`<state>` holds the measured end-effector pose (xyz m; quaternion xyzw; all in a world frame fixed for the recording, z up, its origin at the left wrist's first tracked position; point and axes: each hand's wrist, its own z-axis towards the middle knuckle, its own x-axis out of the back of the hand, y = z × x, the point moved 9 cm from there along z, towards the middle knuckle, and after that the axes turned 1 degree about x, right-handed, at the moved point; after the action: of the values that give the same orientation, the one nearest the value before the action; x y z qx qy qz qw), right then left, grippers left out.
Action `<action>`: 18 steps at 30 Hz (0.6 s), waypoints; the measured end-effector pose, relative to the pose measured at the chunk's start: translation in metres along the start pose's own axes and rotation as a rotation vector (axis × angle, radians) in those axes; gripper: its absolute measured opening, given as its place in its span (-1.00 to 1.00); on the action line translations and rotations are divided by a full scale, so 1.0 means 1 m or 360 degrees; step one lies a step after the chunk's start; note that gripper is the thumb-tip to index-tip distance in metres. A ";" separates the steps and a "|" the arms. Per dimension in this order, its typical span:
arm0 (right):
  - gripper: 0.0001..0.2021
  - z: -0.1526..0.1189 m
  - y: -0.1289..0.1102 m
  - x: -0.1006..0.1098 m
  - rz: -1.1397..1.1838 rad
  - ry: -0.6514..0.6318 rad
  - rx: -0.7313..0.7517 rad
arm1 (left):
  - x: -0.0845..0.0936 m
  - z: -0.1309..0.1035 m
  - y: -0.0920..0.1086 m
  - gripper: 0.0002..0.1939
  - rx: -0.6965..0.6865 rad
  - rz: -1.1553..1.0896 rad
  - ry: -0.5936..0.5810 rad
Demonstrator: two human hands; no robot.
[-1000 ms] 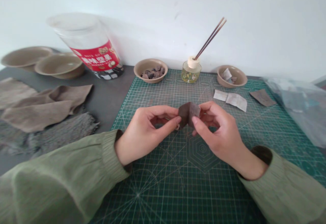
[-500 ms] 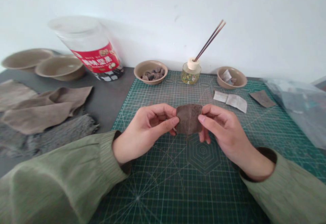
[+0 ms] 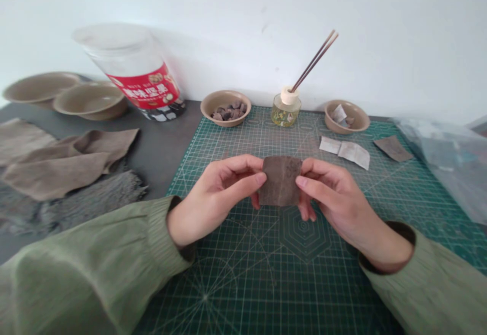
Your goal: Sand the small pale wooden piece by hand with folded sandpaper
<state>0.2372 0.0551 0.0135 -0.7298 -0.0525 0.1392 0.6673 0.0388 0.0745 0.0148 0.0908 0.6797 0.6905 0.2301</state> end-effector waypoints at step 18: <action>-0.66 -0.001 0.005 -0.010 0.0050 -0.0179 -0.0079 | -0.003 0.002 0.004 -0.45 0.0014 0.0153 0.0003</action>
<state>0.2269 0.0511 0.0098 -0.7379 -0.0818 0.1890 0.6427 0.0415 0.0746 0.0194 0.1236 0.6778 0.6979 0.1956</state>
